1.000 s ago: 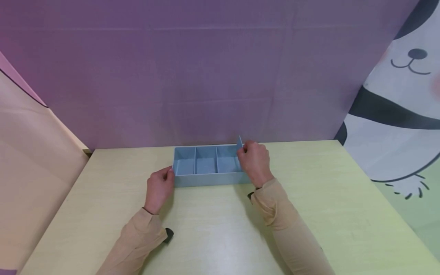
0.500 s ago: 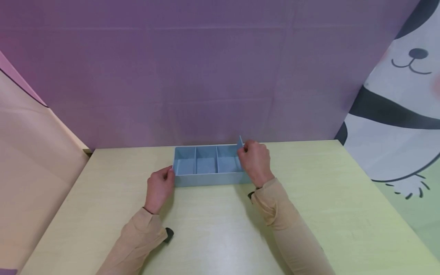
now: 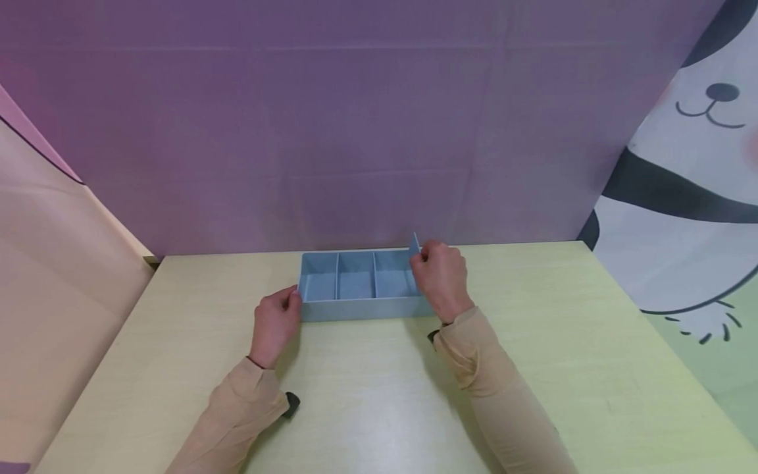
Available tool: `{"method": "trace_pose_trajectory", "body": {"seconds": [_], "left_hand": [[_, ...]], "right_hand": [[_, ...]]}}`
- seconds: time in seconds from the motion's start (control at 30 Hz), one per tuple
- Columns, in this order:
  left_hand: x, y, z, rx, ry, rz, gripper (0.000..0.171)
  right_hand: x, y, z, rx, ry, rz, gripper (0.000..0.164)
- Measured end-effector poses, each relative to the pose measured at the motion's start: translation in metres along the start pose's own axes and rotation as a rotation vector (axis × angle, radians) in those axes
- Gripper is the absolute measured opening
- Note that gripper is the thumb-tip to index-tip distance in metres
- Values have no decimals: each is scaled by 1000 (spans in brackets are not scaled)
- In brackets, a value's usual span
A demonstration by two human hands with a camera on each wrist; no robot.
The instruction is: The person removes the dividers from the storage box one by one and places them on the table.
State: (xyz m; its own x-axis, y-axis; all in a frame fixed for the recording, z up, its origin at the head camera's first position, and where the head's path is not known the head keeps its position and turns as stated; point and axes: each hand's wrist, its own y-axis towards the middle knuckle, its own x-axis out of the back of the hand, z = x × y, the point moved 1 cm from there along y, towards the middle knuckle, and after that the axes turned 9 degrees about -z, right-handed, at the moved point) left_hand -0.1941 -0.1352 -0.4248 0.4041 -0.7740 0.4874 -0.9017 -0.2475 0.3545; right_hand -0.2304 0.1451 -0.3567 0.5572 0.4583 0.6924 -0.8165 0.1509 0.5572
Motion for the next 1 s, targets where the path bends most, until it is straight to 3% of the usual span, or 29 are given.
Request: {"method": "trace_pose_trajectory", "body": {"seconds": [1.0], "left_hand": [[1,0,-1,-5,3,8,30]], "right_hand": [[5,0,1,18,36,-46,18]]}}
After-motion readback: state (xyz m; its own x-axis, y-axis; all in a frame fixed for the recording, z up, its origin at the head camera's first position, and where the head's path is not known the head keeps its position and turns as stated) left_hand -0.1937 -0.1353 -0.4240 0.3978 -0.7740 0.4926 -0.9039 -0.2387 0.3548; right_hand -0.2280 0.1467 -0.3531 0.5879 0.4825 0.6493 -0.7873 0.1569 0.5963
